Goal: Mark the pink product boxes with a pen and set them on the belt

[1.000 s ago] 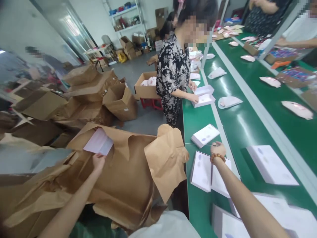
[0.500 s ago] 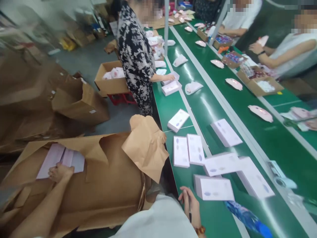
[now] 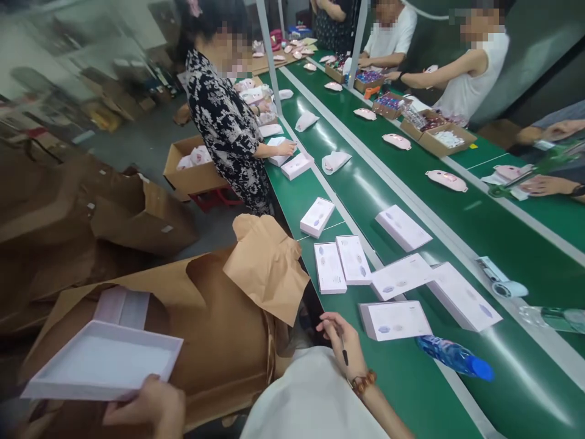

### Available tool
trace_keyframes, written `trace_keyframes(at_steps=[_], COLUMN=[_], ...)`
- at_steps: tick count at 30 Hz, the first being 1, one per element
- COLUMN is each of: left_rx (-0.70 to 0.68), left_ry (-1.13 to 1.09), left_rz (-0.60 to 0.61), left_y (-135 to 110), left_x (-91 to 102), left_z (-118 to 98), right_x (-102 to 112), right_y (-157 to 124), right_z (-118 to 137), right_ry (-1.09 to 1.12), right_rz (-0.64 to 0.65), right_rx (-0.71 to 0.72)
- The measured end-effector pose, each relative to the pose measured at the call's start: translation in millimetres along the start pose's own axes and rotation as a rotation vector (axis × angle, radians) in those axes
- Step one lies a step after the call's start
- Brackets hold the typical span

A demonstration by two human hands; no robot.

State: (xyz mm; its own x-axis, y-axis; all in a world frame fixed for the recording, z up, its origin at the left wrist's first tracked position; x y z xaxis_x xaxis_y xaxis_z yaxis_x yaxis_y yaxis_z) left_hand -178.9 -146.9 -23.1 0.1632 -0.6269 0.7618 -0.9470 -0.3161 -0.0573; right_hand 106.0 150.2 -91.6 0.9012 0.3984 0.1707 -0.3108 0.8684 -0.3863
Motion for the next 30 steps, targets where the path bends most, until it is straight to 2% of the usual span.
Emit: trace_keyframes(at_steps=[1, 2, 4, 5, 7, 9, 10, 13, 15, 17, 19, 20, 22, 24, 27, 30], left_rx=[0.055, 0.107, 0.121, 0.127, 0.163, 0.055, -0.03, -0.282, -0.38, -0.37, -0.263, -0.201, -0.109, -0.053, 0.016, 0.103], left_ry=[-0.108, -0.278, -0.361, -0.396, -0.524, -0.543, -0.519, -0.426, -0.412, -0.453, -0.515, -0.543, -0.574, -0.587, -0.584, -0.565], left_rz=[-0.209, -0.319, -0.257, -0.134, 0.24, 0.521, 0.62, 0.814, 1.02, 1.304, 1.557, 1.639, 1.725, 1.74, 1.747, 1.804], left_y=[-16, -37, -81, -103, -145, -177, -188, -205, -213, -224, -236, -240, -246, -249, -247, -247], left_x=[15.4, 21.5, 10.1, -3.1, -35.2, -51.1, -53.1, -48.2, -48.6, -54.1, -61.4, -65.0, -71.6, -76.1, -79.6, -82.8], left_z=[6, 12, 14, 12, 3, -14, -22, -43, -57, -71, -84, -89, -95, -96, -90, -82], right_x=[-10, -20, -36, -41, -38, -20, -8, 33, 54, 66, 70, 70, 72, 74, 78, 81], right_y=[-5, -12, -26, -32, -36, -30, -25, -11, -8, -11, -18, -23, -33, -43, -54, -61], right_z=[10, 22, 48, 60, 84, 98, 101, 96, 86, 77, 71, 70, 69, 69, 67, 66], right_ry=[0.016, 0.031, 0.06, 0.075, 0.101, 0.085, 0.065, 0.026, 0.051, 0.082, 0.119, 0.142, 0.185, 0.216, 0.246, 0.295], right_rz=[0.066, 0.135, 0.256, 0.287, 0.251, 0.08, -0.025, -0.278, -0.357, -0.368, -0.342, -0.334, -0.338, -0.352, -0.344, -0.305], right_rx=[0.018, 0.039, 0.089, 0.12, 0.186, 0.24, 0.255, 0.245, 0.213, 0.172, 0.139, 0.129, 0.114, 0.092, 0.044, -0.006])
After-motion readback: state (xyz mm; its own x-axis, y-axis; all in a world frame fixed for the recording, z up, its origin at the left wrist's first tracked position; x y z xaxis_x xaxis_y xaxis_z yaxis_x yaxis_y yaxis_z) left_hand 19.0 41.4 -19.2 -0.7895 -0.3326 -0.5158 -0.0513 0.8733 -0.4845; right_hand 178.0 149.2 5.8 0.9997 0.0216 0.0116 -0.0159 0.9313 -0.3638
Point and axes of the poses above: each hand's wrist, its own y-axis towards the middle knuckle, its own x-axis out of the back of the hand, z = x × y, the point moved 6 cm from there along y, towards the middle knuckle, and after that the axes turned 11 degrees about -z, right-handed, at the moved point
